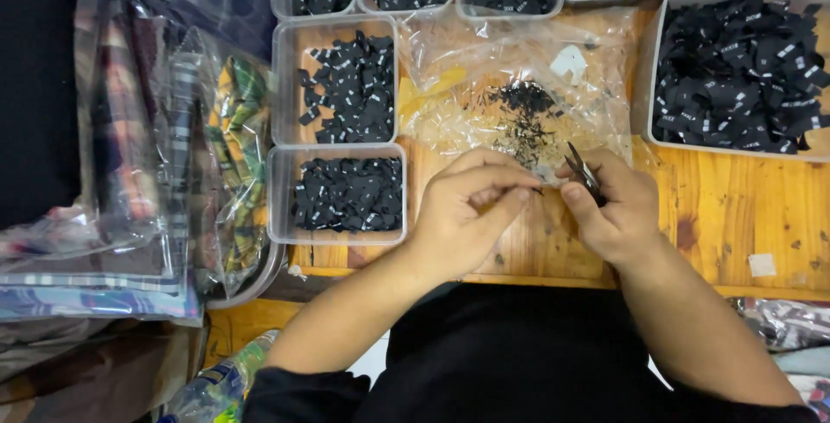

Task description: Trimming excess threads from small black fabric labels using hand snips at a workbench.

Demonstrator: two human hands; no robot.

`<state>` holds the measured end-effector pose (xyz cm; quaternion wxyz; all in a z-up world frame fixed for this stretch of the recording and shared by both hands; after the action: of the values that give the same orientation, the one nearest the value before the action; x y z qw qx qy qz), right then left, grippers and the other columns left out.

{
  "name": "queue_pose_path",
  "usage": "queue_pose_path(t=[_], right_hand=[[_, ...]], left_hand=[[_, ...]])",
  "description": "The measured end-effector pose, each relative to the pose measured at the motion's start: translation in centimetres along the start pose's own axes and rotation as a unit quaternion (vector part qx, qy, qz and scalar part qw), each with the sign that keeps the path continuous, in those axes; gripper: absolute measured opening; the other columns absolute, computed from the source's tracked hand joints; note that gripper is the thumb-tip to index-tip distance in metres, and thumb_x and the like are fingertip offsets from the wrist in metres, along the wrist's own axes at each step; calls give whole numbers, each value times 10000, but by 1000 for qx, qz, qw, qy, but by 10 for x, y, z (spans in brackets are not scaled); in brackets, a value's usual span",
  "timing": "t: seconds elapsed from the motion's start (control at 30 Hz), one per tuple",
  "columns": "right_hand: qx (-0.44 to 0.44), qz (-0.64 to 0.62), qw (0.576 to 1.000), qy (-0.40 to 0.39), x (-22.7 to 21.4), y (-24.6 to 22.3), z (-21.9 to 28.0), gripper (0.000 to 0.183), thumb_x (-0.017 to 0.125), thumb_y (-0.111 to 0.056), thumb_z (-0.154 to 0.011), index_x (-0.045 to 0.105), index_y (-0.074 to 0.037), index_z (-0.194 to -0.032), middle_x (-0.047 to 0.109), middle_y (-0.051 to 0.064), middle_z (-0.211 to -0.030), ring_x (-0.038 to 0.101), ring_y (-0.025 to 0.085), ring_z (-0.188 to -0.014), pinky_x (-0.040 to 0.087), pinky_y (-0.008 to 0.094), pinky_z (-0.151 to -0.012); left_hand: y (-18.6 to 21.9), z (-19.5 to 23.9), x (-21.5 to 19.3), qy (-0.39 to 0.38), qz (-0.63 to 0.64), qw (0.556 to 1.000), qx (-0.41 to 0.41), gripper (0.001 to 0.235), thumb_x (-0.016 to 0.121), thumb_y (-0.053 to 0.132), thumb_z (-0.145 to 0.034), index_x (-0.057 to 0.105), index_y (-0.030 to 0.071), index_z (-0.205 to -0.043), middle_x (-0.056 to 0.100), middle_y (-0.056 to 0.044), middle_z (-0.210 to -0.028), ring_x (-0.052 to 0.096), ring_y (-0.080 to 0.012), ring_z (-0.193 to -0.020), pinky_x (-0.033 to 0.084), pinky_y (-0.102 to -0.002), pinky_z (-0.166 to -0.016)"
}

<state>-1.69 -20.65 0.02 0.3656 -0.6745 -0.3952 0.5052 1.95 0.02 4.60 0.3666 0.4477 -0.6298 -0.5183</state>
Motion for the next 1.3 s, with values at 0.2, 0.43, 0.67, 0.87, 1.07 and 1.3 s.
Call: queue_pose_path(t=[0.2, 0.43, 0.67, 0.87, 1.07, 1.3], right_hand=[[17, -6, 1000, -2, 0, 5, 5, 185, 686, -307, -963, 753, -138, -997, 588, 15, -509, 612, 190, -489, 423, 265, -454], [-46, 136, 990, -8, 3, 9, 13, 265, 615, -328, -1002, 711, -117, -1128, 725, 1, -925, 689, 181, -802, 486, 302, -734], [-82, 107, 991, -19, 7, 3, 9, 246, 604, -317, -991, 688, -103, -1077, 635, -34, -761, 606, 129, -655, 459, 276, -613], [-74, 88, 993, -34, 7, 0, 10, 193, 621, -316, -974, 685, -143, -1028, 637, -74, -709, 609, 103, -630, 448, 265, -601], [-67, 115, 990, -36, 9, 3, 11, 228, 639, -363, -951, 699, -155, -1020, 639, -70, -713, 614, 121, -640, 443, 275, -612], [-30, 117, 992, -30, 6, -4, 10, 284, 636, -350, -975, 671, -155, -1177, 727, -13, -961, 706, 190, -865, 497, 323, -761]], left_hand=[[55, -47, -33, 2, -174, 981, 90, 98, 726, 133, -939, 792, 139, -1012, 752, -109, -942, 738, -265, -848, 590, -360, -745], [30, -154, -76, 87, -277, 957, 16, 166, 798, 98, -846, 796, 183, -988, 815, 48, -860, 651, -23, -671, 599, -218, -663], [0, -196, -62, 77, -315, 944, -56, 148, 745, 118, -854, 787, 177, -983, 780, 98, -718, 722, -56, -726, 605, -285, -782], [-4, -198, -52, 64, -268, 952, -133, 174, 768, 95, -868, 784, 167, -1026, 778, 94, -701, 773, -72, -835, 616, -341, -930], [-14, -202, -51, 51, -287, 949, -124, 146, 747, 120, -884, 778, 169, -1018, 760, 96, -693, 743, -76, -785, 617, -326, -859], [-26, -205, -29, -17, -428, 899, 88, 215, 698, 237, -879, 761, 162, -1070, 768, -44, -1124, 649, -318, -1090, 443, -439, -1001]])
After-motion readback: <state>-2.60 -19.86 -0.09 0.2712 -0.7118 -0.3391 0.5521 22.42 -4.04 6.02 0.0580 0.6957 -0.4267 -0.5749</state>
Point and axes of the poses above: each hand's wrist, its own z-axis away from the middle knuckle, its own x-axis out of the palm, y = z × x, the point moved 3 cm from there along -z, towards the middle knuckle
